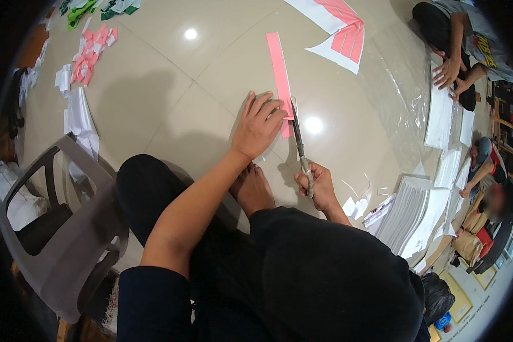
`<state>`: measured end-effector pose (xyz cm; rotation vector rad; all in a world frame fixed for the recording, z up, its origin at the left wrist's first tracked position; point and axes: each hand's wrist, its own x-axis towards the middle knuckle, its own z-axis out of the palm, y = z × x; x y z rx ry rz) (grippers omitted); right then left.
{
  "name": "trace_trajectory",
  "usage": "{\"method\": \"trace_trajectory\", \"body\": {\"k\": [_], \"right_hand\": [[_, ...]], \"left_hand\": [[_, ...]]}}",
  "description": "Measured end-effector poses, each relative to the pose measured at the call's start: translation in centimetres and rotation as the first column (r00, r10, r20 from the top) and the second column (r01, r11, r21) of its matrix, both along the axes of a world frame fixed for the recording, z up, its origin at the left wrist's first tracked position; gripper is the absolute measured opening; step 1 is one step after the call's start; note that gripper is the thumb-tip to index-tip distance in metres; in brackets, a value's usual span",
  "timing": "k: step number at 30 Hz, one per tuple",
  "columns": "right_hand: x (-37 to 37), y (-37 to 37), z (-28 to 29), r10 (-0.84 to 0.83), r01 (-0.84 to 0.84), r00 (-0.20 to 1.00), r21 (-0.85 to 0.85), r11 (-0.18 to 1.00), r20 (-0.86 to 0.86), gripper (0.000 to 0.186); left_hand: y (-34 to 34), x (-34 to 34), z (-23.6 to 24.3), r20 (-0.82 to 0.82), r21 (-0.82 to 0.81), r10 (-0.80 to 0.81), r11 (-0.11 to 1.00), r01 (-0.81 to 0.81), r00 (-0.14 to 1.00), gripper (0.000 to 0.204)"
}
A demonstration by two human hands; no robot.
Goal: The person sits on the floor and uses scissors to cut a long pink and white striped fabric strip into smaller pieces. The person holds the fabric with one hand and cuts with the other, placing the cut pieces aside.
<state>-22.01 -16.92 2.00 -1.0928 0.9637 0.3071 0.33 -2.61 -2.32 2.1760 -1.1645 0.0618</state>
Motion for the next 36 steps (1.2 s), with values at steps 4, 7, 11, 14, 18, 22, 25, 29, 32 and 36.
{"method": "trace_trajectory", "body": {"k": [4, 7, 11, 14, 18, 22, 25, 29, 32, 36], "right_hand": [[0.12, 0.14, 0.24, -0.009, 0.009, 1.000, 0.004, 1.000, -0.011, 0.017], [0.13, 0.16, 0.26, -0.008, 0.008, 1.000, 0.013, 1.000, -0.004, 0.018], [-0.08, 0.19, -0.16, -0.009, 0.009, 1.000, 0.005, 1.000, 0.024, 0.024], [-0.09, 0.24, -0.21, -0.015, 0.014, 1.000, 0.005, 1.000, 0.016, 0.023], [0.01, 0.41, -0.03, -0.023, 0.022, 1.000, 0.011, 1.000, 0.011, 0.024], [0.00, 0.64, -0.14, -0.036, 0.036, 0.999, 0.019, 0.999, 0.021, 0.024], [-0.02, 0.72, -0.11, -0.034, 0.033, 0.999, 0.014, 0.999, 0.014, 0.024], [-0.12, 0.72, -0.06, -0.029, 0.028, 1.000, 0.011, 1.000, 0.012, 0.024], [-0.18, 0.77, -0.05, -0.023, 0.023, 1.000, 0.008, 1.000, 0.007, 0.024], [-0.09, 0.84, 0.07, -0.029, 0.029, 1.000, 0.013, 0.999, 0.002, 0.025]], "left_hand": [[0.09, 0.02, 0.13, -0.008, 0.011, -0.003, 1.000, 0.003, 1.000, 0.019], [0.03, 0.03, 0.31, -0.008, 0.022, -0.004, 1.000, 0.004, 1.000, 0.019], [0.11, -0.06, 0.10, -0.047, 0.008, -0.005, 1.000, 0.005, 0.999, 0.023], [0.12, -0.02, -0.02, -0.036, 0.028, -0.008, 1.000, 0.009, 0.999, 0.024], [0.09, -0.03, -0.02, -0.030, 0.042, -0.009, 0.999, 0.010, 1.000, 0.022], [0.10, -0.04, -0.14, -0.030, 0.057, -0.007, 0.998, 0.009, 1.000, 0.021], [0.15, -0.08, -0.21, -0.035, 0.059, -0.008, 0.998, 0.011, 0.999, 0.023], [0.09, -0.07, -0.16, -0.036, 0.065, -0.010, 0.998, 0.012, 0.999, 0.023], [0.09, -0.07, -0.20, -0.034, 0.066, -0.008, 0.998, 0.010, 0.999, 0.023], [0.04, -0.06, -0.07, -0.024, 0.062, -0.007, 0.998, 0.008, 1.000, 0.020]]}}
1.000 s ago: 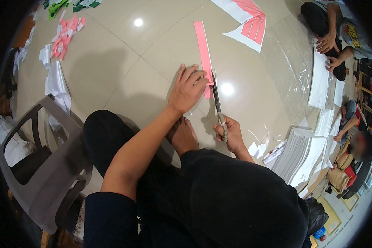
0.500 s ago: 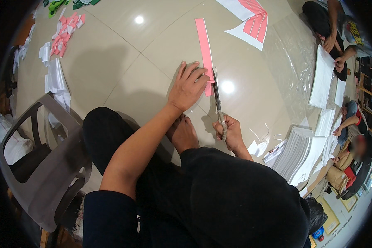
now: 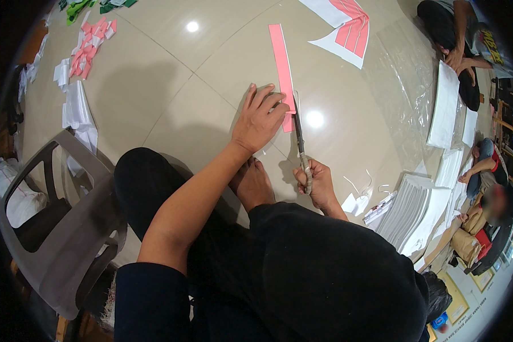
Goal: The person sits on the floor and uses scissors to cut a long pink and white striped fabric strip into smaller pieces. The person holds the fabric with one hand and cuts with the other, placing the cut pieces aside.
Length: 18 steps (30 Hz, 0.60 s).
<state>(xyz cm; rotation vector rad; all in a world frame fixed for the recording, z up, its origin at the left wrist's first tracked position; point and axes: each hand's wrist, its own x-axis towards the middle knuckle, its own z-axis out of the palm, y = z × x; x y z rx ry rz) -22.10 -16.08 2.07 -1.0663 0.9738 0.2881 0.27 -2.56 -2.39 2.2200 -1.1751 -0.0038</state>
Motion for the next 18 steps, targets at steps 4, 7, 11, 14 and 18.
{"method": "trace_trajectory", "body": {"k": [4, 7, 11, 14, 18], "right_hand": [[0.0, 0.0, 0.0, 0.005, -0.006, 1.000, -0.007, 1.000, -0.011, 0.025], [0.6, 0.1, 0.1, 0.019, -0.020, 1.000, -0.037, 0.999, -0.015, 0.026], [1.1, 0.0, -0.4, 0.021, -0.020, 1.000, -0.057, 0.998, 0.013, 0.026], [1.5, 0.1, -0.6, 0.019, -0.018, 1.000, -0.069, 0.997, 0.013, 0.026], [1.9, -0.1, -0.7, 0.019, -0.018, 1.000, -0.075, 0.997, 0.010, 0.026]], "left_hand": [[0.0, 0.0, 0.0, -0.002, -0.001, -0.003, 1.000, 0.003, 1.000, 0.021], [0.1, 0.0, -0.1, -0.002, -0.001, -0.001, 1.000, 0.001, 1.000, 0.023], [0.1, 0.1, 0.1, -0.008, -0.010, -0.012, 1.000, 0.012, 1.000, 0.022], [0.1, 0.0, 0.1, -0.004, -0.014, -0.007, 1.000, 0.007, 1.000, 0.022], [0.1, 0.0, 0.0, -0.001, -0.014, -0.009, 1.000, 0.009, 1.000, 0.022]]}}
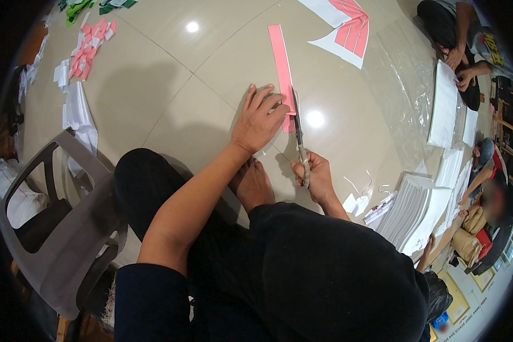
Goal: The person sits on the floor and uses scissors to cut a long pink and white striped fabric strip into smaller pieces. The person holds the fabric with one hand and cuts with the other, placing the cut pieces aside.
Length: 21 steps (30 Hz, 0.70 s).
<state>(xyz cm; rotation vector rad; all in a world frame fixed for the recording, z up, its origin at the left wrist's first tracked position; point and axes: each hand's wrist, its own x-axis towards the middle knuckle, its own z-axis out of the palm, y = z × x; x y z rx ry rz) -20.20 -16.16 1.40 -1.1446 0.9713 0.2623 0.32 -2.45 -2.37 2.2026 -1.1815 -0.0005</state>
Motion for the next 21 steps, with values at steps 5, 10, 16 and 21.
{"method": "trace_trajectory", "body": {"k": [5, 10, 16, 21], "right_hand": [[0.10, -0.05, 0.09, -0.006, 0.006, 1.000, 0.011, 1.000, -0.010, 0.025], [-0.05, -0.11, 0.20, -0.009, 0.009, 1.000, 0.015, 1.000, -0.018, 0.025], [-0.37, -0.27, 0.07, 0.002, -0.002, 1.000, 0.006, 1.000, -0.011, 0.026], [-0.03, -0.36, 0.12, 0.007, -0.007, 1.000, 0.004, 1.000, -0.012, 0.026]], "left_hand": [[-0.02, -0.02, -0.05, 0.006, -0.002, 0.003, 1.000, -0.003, 1.000, 0.021], [-0.12, 0.03, -0.03, 0.029, -0.020, 0.011, 1.000, -0.011, 1.000, 0.017], [-0.07, 0.05, 0.01, 0.026, -0.008, 0.014, 1.000, -0.013, 1.000, 0.018], [-0.10, 0.03, 0.10, 0.012, 0.002, 0.018, 1.000, -0.018, 1.000, 0.020]]}}
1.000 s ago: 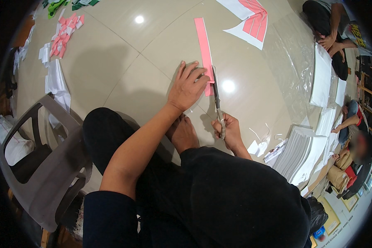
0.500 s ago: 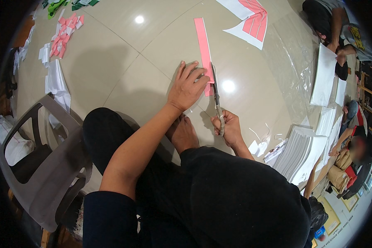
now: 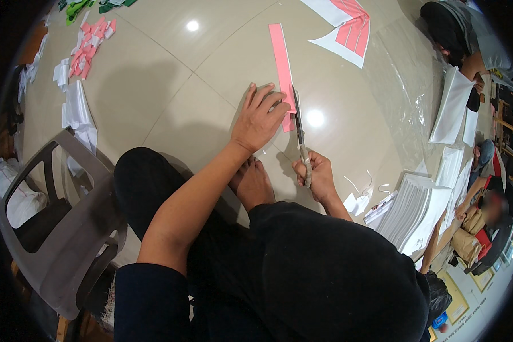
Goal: The person sits on the floor and uses scissors to cut a long pink and white striped fabric strip into smaller pieces. The person holds the fabric with one hand and cuts with the other, placing the cut pieces aside.
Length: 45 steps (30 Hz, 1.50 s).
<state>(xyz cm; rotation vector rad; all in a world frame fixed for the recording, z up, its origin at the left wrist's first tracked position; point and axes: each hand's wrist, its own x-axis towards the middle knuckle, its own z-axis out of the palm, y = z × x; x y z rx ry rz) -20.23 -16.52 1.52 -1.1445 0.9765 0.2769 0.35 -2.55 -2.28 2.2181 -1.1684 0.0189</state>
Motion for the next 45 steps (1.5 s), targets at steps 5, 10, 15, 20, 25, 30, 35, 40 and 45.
{"method": "trace_trajectory", "body": {"k": [5, 10, 15, 20, 25, 30, 35, 40, 45], "right_hand": [[0.2, 0.1, 0.0, 0.001, -0.001, 1.000, -0.002, 1.000, 0.012, 0.027], [0.2, 0.1, 0.0, 0.007, -0.007, 1.000, -0.006, 1.000, 0.009, 0.028], [-0.1, 0.1, -0.1, 0.003, -0.003, 1.000, 0.005, 1.000, 0.004, 0.025], [-0.1, 0.2, 0.2, -0.002, 0.002, 1.000, 0.013, 1.000, 0.001, 0.024], [0.7, 0.3, 0.1, 0.008, -0.008, 1.000, -0.008, 1.000, 0.008, 0.026], [1.3, 0.2, 0.0, -0.006, 0.006, 0.999, -0.012, 1.000, 0.033, 0.027], [1.4, 0.1, 0.0, -0.002, 0.002, 1.000, -0.013, 1.000, 0.013, 0.026], [1.3, 0.1, 0.1, -0.001, 0.001, 1.000, -0.008, 1.000, 0.013, 0.025], [1.3, 0.0, 0.3, 0.009, -0.009, 1.000, -0.008, 1.000, 0.007, 0.026]], "left_hand": [[0.0, 0.0, 0.0, -0.004, 0.005, -0.001, 1.000, 0.001, 1.000, 0.022], [0.0, 0.0, 0.0, -0.006, 0.005, 0.003, 1.000, -0.003, 1.000, 0.021], [0.0, 0.0, 0.0, -0.011, 0.013, 0.003, 1.000, -0.003, 1.000, 0.020], [0.0, 0.0, 0.0, -0.016, 0.006, 0.004, 1.000, -0.004, 1.000, 0.020], [0.0, 0.0, 0.1, -0.012, 0.005, 0.001, 1.000, -0.001, 1.000, 0.020], [0.0, 0.0, 0.1, -0.013, 0.004, -0.004, 1.000, 0.004, 1.000, 0.021], [0.0, 0.0, 0.1, -0.016, 0.001, 0.002, 1.000, -0.002, 1.000, 0.021], [0.1, 0.1, 0.1, -0.023, -0.001, -0.003, 1.000, 0.003, 1.000, 0.020], [0.1, 0.0, 0.1, -0.020, -0.002, -0.004, 1.000, 0.004, 1.000, 0.021]]}}
